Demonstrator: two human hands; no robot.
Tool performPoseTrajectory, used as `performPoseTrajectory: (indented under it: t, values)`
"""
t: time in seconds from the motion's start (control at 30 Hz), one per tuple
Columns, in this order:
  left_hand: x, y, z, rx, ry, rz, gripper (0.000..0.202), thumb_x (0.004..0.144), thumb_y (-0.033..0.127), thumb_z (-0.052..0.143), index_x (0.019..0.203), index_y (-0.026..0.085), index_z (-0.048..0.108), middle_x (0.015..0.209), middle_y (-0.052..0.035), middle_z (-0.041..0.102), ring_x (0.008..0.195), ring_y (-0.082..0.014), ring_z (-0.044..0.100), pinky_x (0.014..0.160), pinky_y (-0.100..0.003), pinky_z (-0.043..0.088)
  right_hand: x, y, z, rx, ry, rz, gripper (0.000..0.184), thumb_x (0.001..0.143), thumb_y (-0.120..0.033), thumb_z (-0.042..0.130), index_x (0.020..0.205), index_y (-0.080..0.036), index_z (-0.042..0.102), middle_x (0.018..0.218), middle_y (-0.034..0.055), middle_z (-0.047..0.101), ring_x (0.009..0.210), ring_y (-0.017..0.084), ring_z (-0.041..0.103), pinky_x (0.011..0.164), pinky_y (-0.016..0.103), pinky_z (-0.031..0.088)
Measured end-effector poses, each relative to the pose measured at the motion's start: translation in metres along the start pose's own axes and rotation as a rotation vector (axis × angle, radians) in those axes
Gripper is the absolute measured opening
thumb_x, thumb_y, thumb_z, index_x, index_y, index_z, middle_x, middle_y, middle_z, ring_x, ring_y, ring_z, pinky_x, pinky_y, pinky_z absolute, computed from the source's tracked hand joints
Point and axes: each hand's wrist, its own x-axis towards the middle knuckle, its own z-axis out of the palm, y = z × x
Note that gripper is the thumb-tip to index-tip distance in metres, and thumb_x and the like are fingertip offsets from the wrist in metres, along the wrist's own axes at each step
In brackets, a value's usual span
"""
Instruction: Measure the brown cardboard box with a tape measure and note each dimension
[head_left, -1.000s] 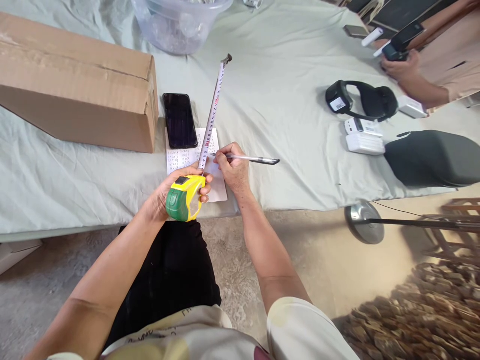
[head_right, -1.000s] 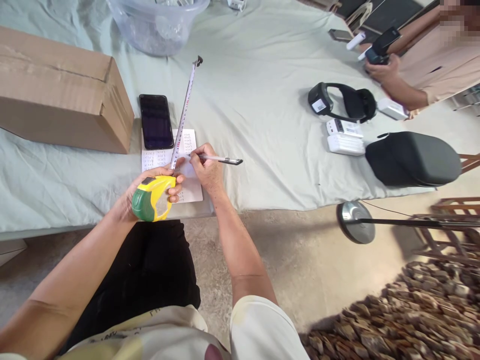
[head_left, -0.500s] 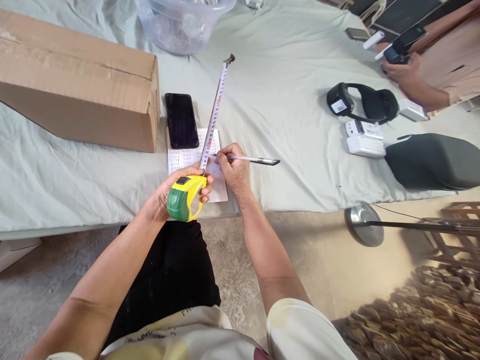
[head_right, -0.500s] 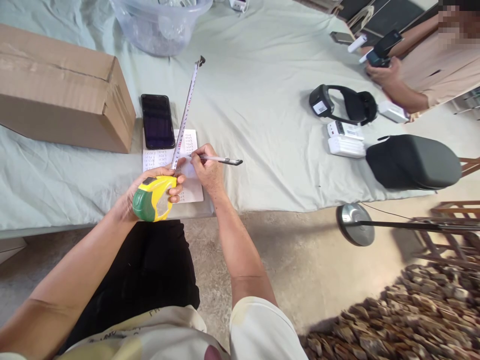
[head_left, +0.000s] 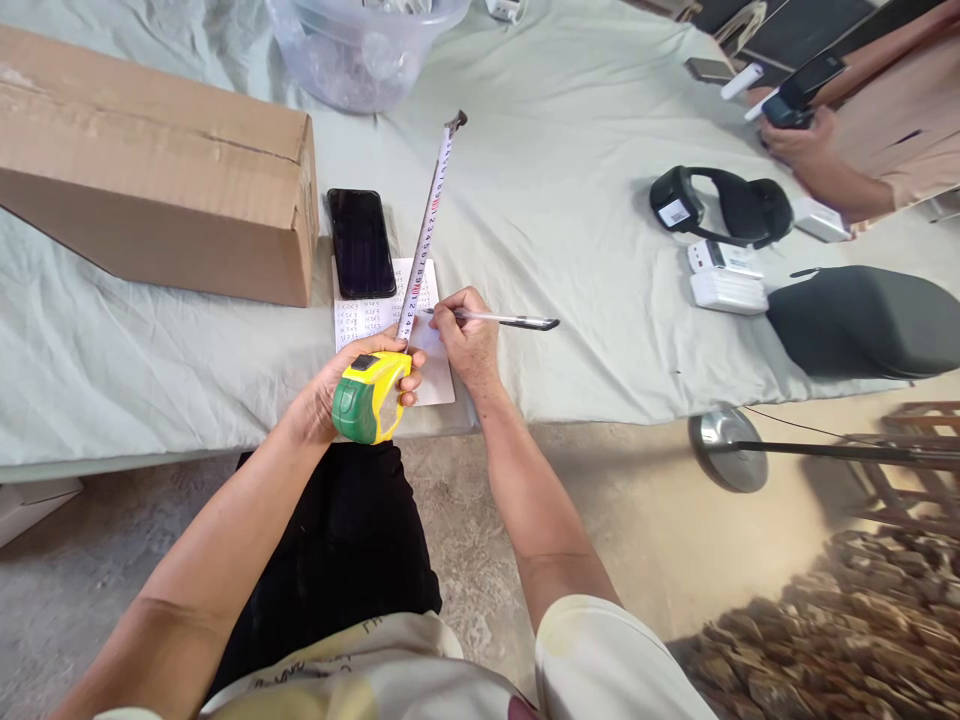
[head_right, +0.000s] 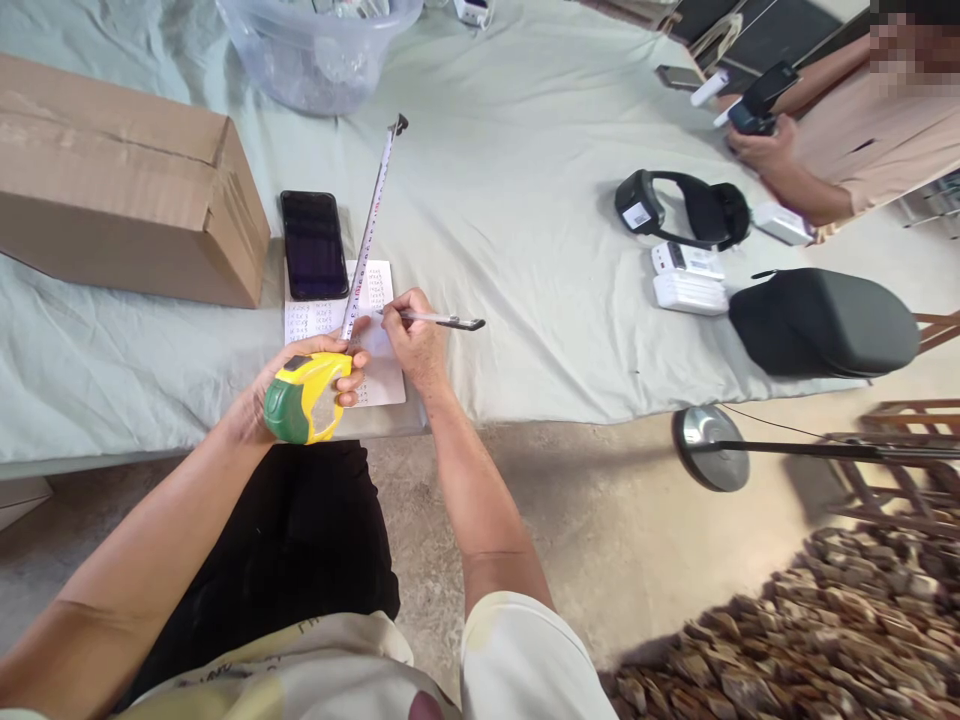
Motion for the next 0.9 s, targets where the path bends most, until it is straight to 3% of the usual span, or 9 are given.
performPoseTrajectory:
  t: [0.57, 0.73, 0.9]
  values:
    - [0.0002, -0.0001, 0.0015, 0.013, 0.019, 0.007, 0.006, 0.088, 0.017, 0.060, 0.092, 0.018, 0.063, 0.085, -0.0037, 0.062, 0.061, -0.0131, 0.056, 0.057, -0.027, 0.049, -0.0004, -0.0027, -0.0002, -0.023, 0.018, 0.001, 0.013, 0.085, -0.022, 0.055, 0.073, -0.025, 0.051, 0.063, -0.0054, 0.060, 0.057, 0.013, 0.057, 0.057, 0.026, 0.046]
    - [0.0006, 0.0005, 0.0013, 0.023, 0.021, 0.002, 0.014, 0.089, 0.017, 0.059, 0.102, 0.018, 0.065, 0.086, -0.0036, 0.062, 0.061, -0.0132, 0.056, 0.056, -0.027, 0.049, -0.0007, -0.0004, 0.0000, -0.030, 0.050, 0.005, 0.013, 0.087, -0.026, 0.057, 0.075, -0.025, 0.052, 0.064, -0.0048, 0.062, 0.060, 0.015, 0.059, 0.060, 0.028, 0.047]
    - [0.0001, 0.0012, 0.0023, 0.026, 0.017, 0.000, 0.005, 0.088, 0.017, 0.059, 0.092, 0.019, 0.061, 0.086, -0.0037, 0.062, 0.061, -0.0133, 0.057, 0.058, -0.027, 0.049, 0.0002, 0.0000, 0.0008, -0.027, 0.032, 0.010, 0.012, 0.086, -0.027, 0.056, 0.075, -0.025, 0.052, 0.066, -0.0044, 0.061, 0.060, 0.015, 0.059, 0.060, 0.028, 0.046]
